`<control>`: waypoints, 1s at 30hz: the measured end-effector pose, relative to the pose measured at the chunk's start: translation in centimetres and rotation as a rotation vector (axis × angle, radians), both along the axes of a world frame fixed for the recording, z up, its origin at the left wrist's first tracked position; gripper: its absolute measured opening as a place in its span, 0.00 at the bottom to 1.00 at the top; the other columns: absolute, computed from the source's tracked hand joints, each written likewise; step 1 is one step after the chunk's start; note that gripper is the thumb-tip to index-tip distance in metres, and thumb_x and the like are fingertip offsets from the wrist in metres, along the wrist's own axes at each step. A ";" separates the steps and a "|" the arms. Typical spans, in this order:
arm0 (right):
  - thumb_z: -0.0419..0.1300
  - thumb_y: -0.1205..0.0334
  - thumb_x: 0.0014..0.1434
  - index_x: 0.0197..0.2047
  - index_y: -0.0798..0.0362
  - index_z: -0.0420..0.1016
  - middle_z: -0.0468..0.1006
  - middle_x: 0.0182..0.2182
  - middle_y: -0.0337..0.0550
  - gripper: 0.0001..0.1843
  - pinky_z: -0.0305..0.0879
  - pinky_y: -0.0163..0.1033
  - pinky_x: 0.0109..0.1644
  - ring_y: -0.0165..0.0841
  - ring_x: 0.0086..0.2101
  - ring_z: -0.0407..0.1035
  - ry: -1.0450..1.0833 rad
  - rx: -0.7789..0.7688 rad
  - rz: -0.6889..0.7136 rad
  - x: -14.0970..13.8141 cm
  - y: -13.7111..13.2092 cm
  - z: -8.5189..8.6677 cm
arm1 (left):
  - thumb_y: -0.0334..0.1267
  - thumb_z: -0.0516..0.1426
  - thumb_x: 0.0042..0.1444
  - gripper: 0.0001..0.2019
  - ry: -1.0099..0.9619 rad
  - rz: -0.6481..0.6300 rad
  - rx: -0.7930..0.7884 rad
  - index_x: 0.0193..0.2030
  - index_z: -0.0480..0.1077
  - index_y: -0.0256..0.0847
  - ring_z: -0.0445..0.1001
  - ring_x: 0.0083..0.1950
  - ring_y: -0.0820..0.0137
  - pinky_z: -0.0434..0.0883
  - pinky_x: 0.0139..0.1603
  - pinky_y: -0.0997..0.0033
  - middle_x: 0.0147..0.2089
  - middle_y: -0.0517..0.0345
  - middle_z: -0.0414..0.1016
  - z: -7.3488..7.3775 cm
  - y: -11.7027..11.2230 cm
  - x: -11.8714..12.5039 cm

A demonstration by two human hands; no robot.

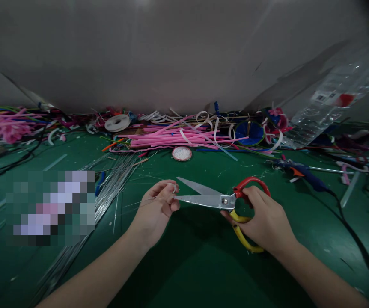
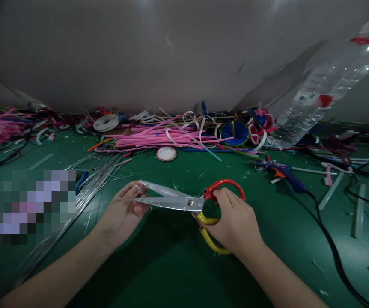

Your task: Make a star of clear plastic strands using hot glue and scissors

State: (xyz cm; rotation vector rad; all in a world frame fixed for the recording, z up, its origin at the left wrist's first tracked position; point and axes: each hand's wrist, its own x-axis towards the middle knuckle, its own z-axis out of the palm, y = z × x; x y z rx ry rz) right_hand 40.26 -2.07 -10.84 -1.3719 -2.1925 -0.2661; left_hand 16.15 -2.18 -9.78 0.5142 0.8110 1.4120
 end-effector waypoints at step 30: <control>0.57 0.58 0.49 0.27 0.56 0.66 0.69 0.19 0.37 0.09 0.54 0.32 0.21 0.25 0.19 0.63 -0.056 0.164 0.028 0.5 -0.2 0.4 | 0.36 0.65 0.42 0.06 -0.053 -0.121 0.079 0.28 0.73 0.40 0.60 0.17 0.85 0.65 0.23 0.80 0.25 0.63 0.71 0.7 -0.7 -0.1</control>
